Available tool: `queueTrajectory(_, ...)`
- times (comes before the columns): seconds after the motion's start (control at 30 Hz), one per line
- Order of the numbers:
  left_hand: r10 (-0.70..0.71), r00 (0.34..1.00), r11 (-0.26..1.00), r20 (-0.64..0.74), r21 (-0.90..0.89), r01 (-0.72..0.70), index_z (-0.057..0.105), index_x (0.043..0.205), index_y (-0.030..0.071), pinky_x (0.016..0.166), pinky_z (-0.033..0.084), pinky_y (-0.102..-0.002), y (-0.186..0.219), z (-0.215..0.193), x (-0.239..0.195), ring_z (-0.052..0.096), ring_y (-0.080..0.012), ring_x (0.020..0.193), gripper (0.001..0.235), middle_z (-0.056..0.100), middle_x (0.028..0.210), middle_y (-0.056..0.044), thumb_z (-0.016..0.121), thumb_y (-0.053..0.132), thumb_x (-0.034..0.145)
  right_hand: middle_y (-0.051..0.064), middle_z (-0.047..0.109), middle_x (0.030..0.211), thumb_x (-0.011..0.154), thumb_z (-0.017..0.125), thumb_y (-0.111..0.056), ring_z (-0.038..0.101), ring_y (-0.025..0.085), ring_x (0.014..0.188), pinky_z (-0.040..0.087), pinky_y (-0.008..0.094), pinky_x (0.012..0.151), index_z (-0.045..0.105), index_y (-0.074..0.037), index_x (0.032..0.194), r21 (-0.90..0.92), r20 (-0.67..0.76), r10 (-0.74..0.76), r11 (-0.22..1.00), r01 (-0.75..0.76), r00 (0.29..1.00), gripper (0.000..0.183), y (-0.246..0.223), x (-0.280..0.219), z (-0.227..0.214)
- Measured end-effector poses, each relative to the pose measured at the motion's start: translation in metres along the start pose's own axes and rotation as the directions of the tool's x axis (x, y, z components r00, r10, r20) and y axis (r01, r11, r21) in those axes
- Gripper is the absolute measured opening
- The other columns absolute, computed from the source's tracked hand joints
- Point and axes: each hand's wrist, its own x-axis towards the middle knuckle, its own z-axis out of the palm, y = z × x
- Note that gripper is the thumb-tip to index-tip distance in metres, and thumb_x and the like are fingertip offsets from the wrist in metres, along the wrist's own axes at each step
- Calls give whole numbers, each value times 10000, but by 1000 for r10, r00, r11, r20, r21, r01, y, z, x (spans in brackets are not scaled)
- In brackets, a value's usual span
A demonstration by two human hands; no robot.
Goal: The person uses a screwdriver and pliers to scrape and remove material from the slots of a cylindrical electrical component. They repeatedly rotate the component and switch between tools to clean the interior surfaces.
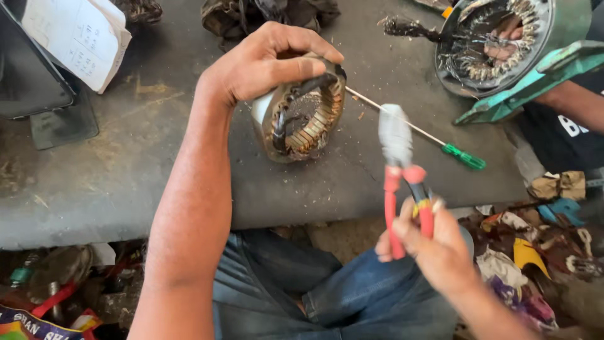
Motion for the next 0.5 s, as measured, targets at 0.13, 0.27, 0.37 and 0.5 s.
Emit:
queueTrajectory(0.13, 123, 990, 986, 73, 102, -130, 721, 1304, 67, 1042, 545, -332, 15, 4, 4, 683, -157, 1173, 304, 744, 1245, -75, 712, 180, 1022, 158, 661, 947, 975, 585, -186, 704, 365, 1142, 601, 602, 894, 510, -69, 988, 406, 176, 54, 906, -122, 983, 140, 33, -19, 3)
queueTrajectory(0.27, 156, 974, 974, 162, 141, -180, 723, 1303, 70, 1057, 530, -348, 26, 18, 9, 683, -204, 1184, 341, 739, 1234, -104, 745, 191, 985, 115, 671, 1107, 1004, 621, -304, 657, 343, 1241, 550, 606, 997, 542, -108, 1030, 514, 363, 4, 834, -204, 932, 213, 44, -22, 8)
queueTrajectory(0.37, 211, 950, 965, 230, 105, -240, 727, 1293, 75, 1093, 542, -357, 31, 24, 11, 690, -224, 1227, 344, 741, 1261, -106, 770, 222, 986, 174, 714, 911, 868, 718, -257, 652, 347, 801, 514, 469, 734, 645, -6, 1012, -96, -88, 171, 979, -179, 981, 299, 26, -12, 2)
queueTrajectory(0.5, 183, 946, 980, 267, 29, -198, 699, 1291, 70, 1091, 542, -360, 37, 27, 12, 692, -231, 1220, 398, 733, 1262, -93, 782, 269, 957, 125, 694, 907, 815, 778, -272, 694, 300, 855, 532, 404, 787, 715, -35, 1009, -947, -41, -302, 316, 59, 953, 313, -5, 21, -25)
